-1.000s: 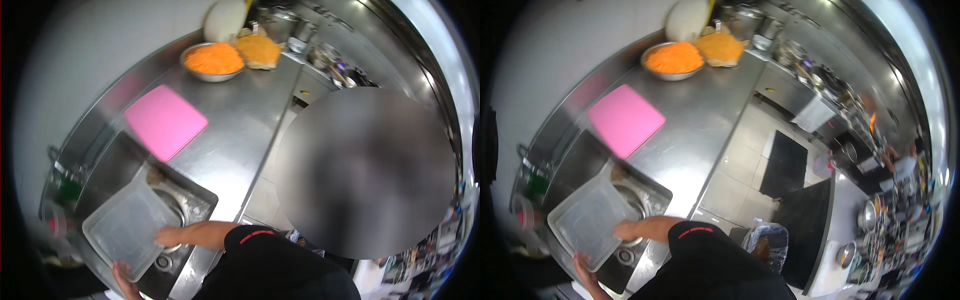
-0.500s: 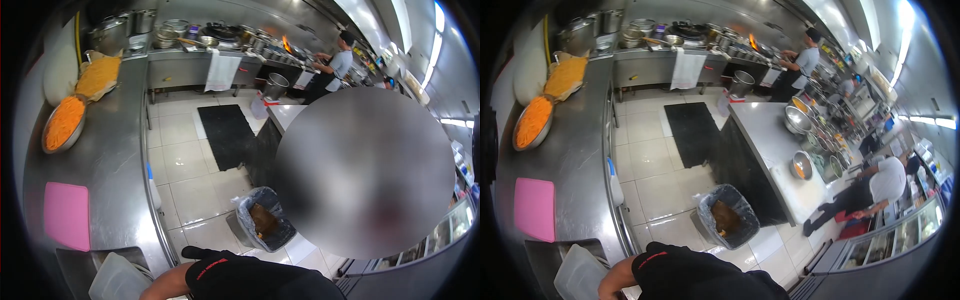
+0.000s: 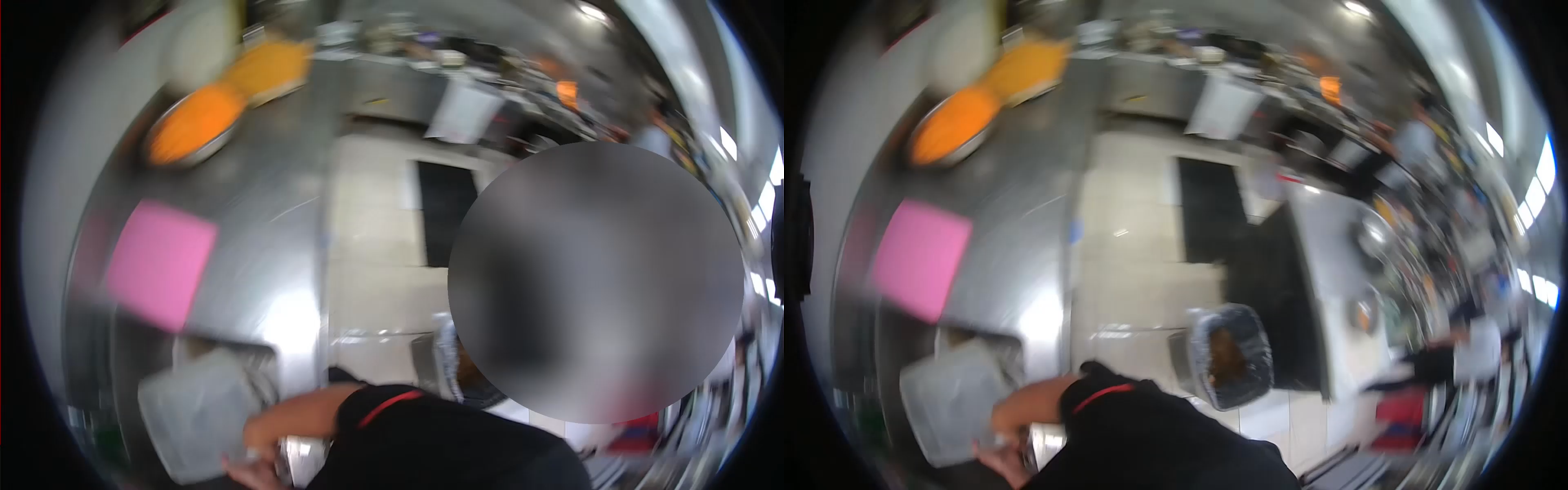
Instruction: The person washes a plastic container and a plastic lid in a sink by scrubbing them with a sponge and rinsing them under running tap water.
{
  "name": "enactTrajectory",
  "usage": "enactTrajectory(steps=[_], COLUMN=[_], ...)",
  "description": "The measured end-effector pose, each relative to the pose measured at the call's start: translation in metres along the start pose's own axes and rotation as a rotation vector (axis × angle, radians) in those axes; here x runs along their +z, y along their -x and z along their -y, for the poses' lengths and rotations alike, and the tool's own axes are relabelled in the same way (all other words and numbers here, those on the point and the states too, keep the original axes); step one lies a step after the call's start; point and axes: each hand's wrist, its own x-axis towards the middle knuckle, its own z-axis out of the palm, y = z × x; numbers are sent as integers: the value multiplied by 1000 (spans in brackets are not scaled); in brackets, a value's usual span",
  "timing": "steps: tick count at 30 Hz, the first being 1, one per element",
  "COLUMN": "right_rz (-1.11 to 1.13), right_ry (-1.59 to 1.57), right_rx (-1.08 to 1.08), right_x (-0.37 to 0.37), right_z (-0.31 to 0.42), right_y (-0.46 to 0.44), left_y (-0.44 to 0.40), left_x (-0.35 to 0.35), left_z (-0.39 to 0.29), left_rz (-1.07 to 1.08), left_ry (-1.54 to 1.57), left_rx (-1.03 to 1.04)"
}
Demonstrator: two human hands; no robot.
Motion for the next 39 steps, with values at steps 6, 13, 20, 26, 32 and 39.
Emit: enactTrajectory(steps=[6,13,20,26,32,39], right_rz=[280,398,151,65,-31,75], right_ry=[314,555,598,299,359,517], right_rx=[-32,-23,-282,-402,-339,-356], right_x=[-37,-65,-9,35,-2,19], right_z=[10,16,20,55,-7,-12], right_y=[2,-41,-51,-55,-52,-45], left_y=[-27,16,30,2,44,68], left_x=[-41,-56,-70,-79,-70,-44], left_z=[16,-18,-38,-44,-95,-135], left_rz=[-134,-165,-385,-332,-233,-349], left_ry=[147,163,-174,-186,-366,-1065], left_rx=[285,374,562,592,651,517])
